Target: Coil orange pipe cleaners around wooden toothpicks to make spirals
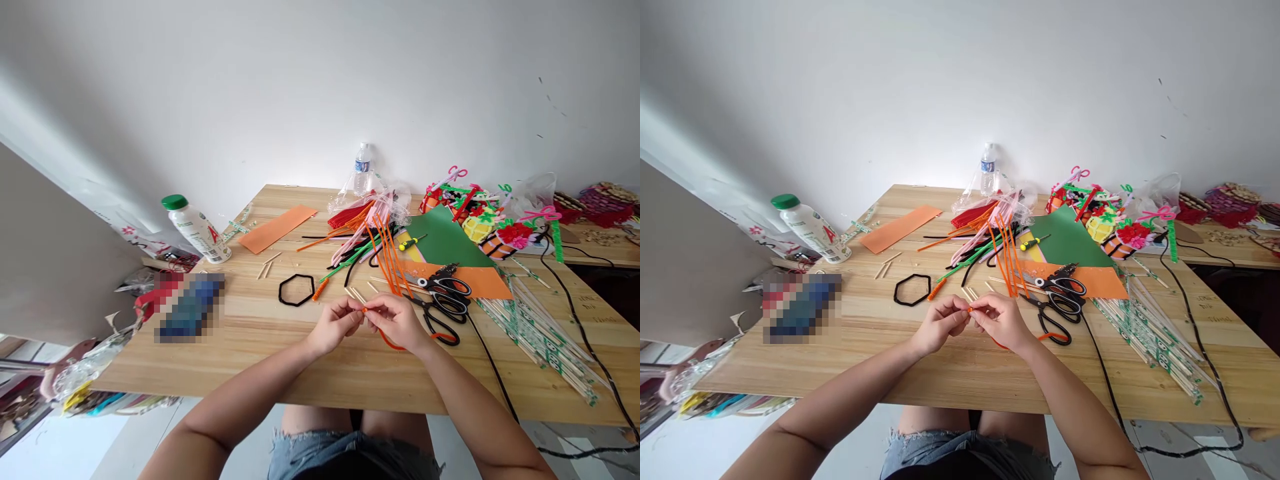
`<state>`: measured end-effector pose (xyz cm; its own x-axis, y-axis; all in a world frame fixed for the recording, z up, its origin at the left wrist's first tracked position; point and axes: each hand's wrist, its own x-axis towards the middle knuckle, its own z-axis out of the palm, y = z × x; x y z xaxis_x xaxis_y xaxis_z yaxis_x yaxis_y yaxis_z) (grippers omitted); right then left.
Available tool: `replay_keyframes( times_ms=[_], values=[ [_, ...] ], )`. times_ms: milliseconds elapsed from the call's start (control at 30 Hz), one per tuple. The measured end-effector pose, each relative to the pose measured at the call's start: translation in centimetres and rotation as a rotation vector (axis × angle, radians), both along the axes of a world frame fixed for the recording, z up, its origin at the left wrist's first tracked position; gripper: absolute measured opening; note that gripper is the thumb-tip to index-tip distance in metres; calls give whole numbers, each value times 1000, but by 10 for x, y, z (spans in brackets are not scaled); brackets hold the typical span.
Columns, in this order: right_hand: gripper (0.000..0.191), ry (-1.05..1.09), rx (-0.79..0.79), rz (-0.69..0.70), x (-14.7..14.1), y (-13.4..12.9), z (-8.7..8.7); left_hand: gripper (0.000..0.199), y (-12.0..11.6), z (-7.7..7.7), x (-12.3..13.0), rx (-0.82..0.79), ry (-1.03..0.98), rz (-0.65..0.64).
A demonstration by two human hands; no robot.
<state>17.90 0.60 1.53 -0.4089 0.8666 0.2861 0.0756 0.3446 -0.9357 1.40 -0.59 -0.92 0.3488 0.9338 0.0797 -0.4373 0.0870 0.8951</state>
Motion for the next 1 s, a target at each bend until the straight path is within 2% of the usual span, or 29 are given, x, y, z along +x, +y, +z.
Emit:
replay_keyframes(
  times_ms=[167, 433, 600, 767, 1000],
  values=[
    [7, 20, 5, 10, 1, 1, -3, 36, 2, 0, 3, 51, -37, -13],
    [7, 17, -65, 63, 3, 2, -3, 41, 5, 0, 4, -53, -19, -39],
    [9, 24, -59, 103, 4, 3, -3, 40, 3, 4, 5, -23, -37, -34],
    [7, -37, 90, 24, 2, 3, -1, 40, 2, 7, 6, 48, -22, -12],
    [10, -79, 268, -30, 2, 3, 1, 42, 5, -1, 2, -17, 20, -3]
  ],
)
